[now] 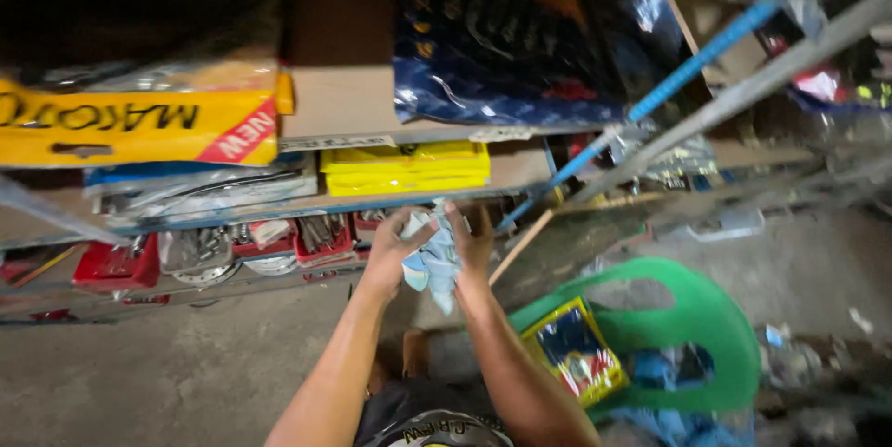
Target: The person wipes the surface of yellow and blue packaged items with a light blue cloth. They pick up the packages from a green plastic chair and a metal shelf, wipe them, and place them back on the shelf.
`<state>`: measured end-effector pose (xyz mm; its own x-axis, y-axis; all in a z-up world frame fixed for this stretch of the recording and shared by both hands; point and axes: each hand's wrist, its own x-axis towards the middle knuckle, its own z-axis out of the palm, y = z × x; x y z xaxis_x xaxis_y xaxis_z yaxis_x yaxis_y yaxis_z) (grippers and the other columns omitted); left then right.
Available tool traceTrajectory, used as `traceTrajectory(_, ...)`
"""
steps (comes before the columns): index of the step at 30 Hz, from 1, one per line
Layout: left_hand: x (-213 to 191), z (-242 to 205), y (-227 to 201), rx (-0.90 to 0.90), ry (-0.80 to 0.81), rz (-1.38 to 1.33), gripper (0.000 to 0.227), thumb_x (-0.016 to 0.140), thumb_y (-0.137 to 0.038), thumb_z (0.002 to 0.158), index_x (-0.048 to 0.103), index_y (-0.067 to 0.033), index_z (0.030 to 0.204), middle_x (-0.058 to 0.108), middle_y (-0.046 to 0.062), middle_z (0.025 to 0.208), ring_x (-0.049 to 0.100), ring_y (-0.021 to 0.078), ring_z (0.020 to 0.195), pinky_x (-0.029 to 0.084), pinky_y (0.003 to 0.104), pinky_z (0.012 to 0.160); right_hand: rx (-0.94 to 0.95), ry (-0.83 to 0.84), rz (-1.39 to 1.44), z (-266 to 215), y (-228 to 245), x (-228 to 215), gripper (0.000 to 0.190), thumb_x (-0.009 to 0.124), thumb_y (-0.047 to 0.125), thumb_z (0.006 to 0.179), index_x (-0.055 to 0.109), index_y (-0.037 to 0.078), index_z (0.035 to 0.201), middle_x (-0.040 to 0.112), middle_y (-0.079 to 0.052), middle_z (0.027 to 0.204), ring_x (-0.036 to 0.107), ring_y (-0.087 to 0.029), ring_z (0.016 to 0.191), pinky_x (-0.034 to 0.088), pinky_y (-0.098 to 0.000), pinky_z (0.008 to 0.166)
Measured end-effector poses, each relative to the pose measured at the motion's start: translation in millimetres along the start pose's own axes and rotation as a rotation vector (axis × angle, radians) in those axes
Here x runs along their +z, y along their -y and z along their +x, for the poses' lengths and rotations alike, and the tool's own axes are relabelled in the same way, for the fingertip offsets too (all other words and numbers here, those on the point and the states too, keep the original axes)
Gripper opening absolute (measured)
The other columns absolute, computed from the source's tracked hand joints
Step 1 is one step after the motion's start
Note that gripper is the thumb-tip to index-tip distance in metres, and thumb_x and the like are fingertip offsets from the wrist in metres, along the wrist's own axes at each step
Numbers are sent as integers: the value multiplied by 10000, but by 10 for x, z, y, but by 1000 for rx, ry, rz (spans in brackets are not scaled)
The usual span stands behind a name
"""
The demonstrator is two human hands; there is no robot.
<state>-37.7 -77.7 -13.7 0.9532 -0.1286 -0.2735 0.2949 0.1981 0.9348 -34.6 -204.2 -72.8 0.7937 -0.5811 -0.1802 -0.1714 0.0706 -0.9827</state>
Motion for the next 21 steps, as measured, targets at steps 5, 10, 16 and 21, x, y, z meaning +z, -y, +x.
traceTrajectory(5,197,190,390,273,109,85,93,682,-109,954,737,-57,1008,725,153,928,690,278,973,511,426,954,238,57,240,-274,113,-248,744,779,387,920,479,54,1514,652,-237,1285,604,-277,1218,486,-434,1096)
traceTrajectory(10,650,247,811,294,74,298,173,632,-169,1018,741,-38,1044,735,203,909,695,308,919,510,479,917,286,13,525,-209,77,-752,450,809,109,851,666,41,1272,691,-75,1067,668,-192,934,620,-347,803)
traceTrajectory(16,1590,221,1122,240,290,428,219,664,-262,1006,758,-170,832,687,34,694,652,149,738,533,343,794,120,-158,408,174,-551,-1784,505,771,-217,683,746,60,1105,767,-95,977,731,-206,883,646,-352,745)
traceTrajectory(21,2459,226,1651,21,452,441,236,642,-289,1023,771,-188,853,622,8,622,575,95,665,512,297,709,49,-305,431,437,-1026,-2709,555,798,-232,637,757,36,1121,778,-114,984,688,-164,876,618,-356,813)
